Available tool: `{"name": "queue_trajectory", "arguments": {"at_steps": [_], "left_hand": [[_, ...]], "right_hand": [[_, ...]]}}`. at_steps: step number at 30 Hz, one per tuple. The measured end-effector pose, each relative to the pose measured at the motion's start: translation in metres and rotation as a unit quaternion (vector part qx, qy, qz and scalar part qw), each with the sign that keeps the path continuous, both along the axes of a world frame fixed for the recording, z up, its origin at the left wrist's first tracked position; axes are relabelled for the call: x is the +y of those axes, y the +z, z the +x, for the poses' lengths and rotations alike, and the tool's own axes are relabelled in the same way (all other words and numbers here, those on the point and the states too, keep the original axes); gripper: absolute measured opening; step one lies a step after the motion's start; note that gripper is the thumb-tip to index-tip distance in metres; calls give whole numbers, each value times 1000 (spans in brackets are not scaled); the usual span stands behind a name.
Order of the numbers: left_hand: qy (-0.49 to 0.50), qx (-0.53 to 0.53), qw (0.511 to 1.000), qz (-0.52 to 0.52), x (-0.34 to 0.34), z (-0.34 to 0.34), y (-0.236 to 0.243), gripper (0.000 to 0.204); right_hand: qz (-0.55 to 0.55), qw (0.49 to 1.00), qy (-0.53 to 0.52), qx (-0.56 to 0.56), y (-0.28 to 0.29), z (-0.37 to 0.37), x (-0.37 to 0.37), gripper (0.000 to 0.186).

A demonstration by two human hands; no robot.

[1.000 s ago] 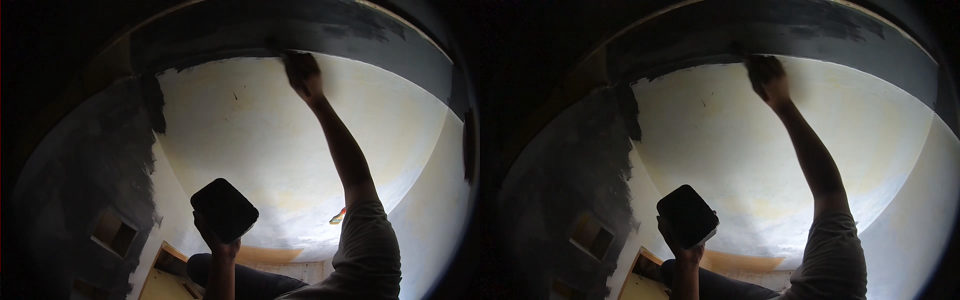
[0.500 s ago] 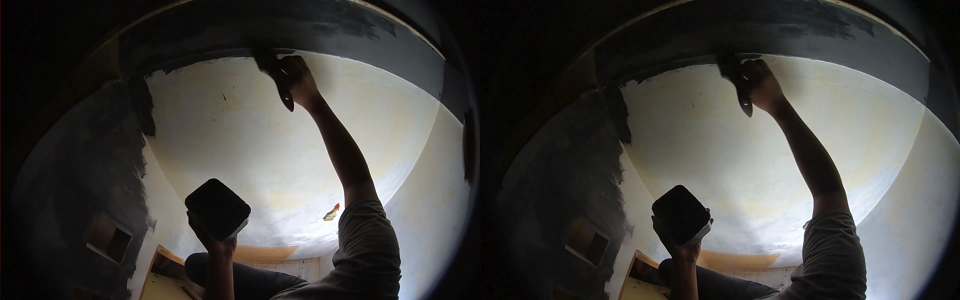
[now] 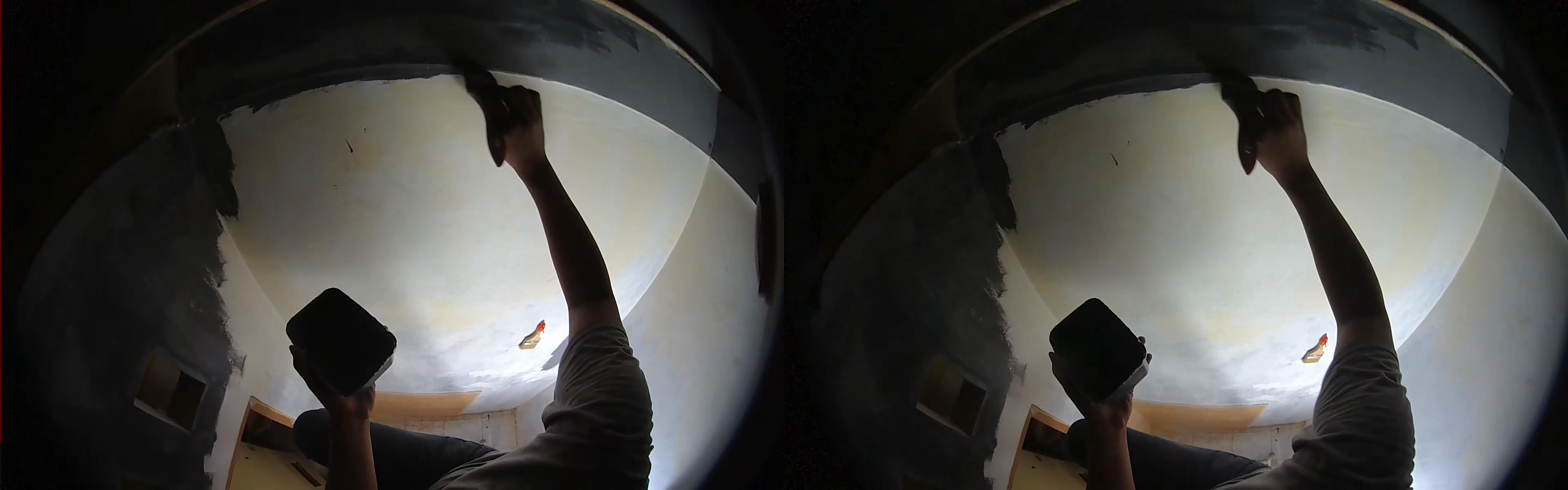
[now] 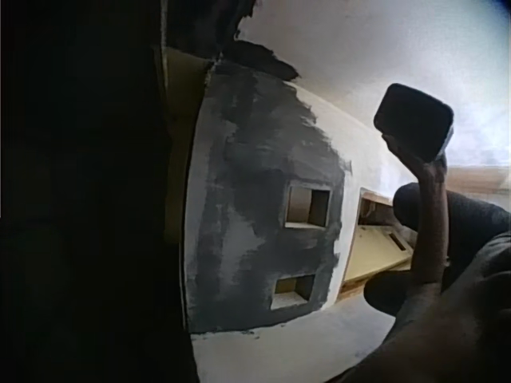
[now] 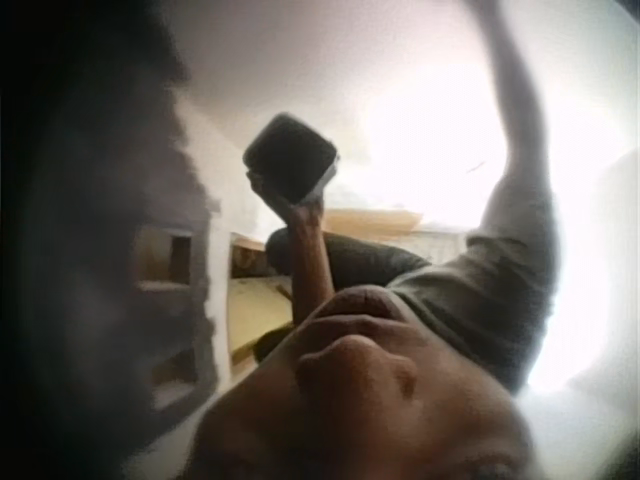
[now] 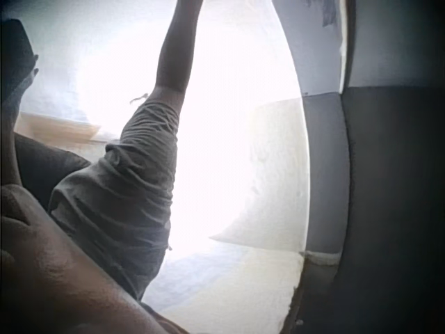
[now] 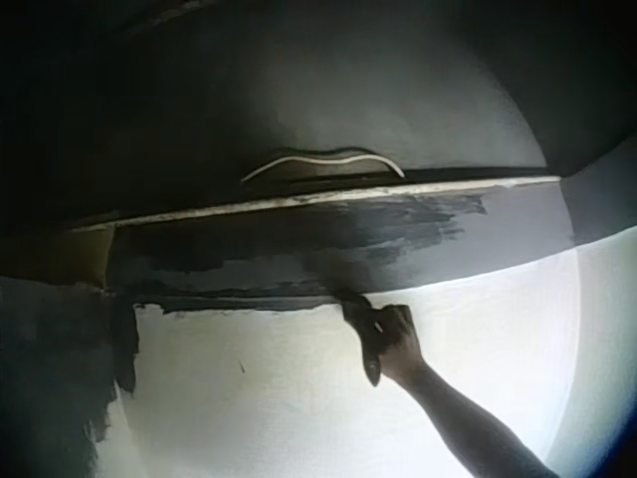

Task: The person is painting the corner and upper edge of a wall and ceiling using a brush and a container of dark paint, dipping the brush into the container repeatedly to apply the paint.

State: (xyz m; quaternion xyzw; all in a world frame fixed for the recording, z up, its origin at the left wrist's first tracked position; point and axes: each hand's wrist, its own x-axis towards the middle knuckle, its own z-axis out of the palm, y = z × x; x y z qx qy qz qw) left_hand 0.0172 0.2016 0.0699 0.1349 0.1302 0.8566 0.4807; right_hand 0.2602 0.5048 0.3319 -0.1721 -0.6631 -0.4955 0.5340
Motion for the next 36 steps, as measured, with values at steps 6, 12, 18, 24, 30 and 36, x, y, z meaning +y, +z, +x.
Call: {"name": "queue_trajectory", "arguments": {"at_steps": [6,12,18,24,30,36], "left_hand": [[25,8,1000,-17,3,6,1,76],[-18,12,1000,4,-2,10,0,76],[17,2,1000,-4,-7,8,19,77],[17,16,1000,6,-12,8,15,74],[5,-2,1000,26,-12,9,9,73],[88,142,986,3,-4,10,10,73]], "right_hand": [[-90,939,310,116,-2,-25,-7,17],[-293,838,424,177,1,-92,36,19],[-216,891,308,255,-5,-51,40,17],[-130,915,217,315,-12,59,12,9],[-62,956,8,286,-10,56,6,13],[-126,914,218,319,-15,-99,18,10]]}}
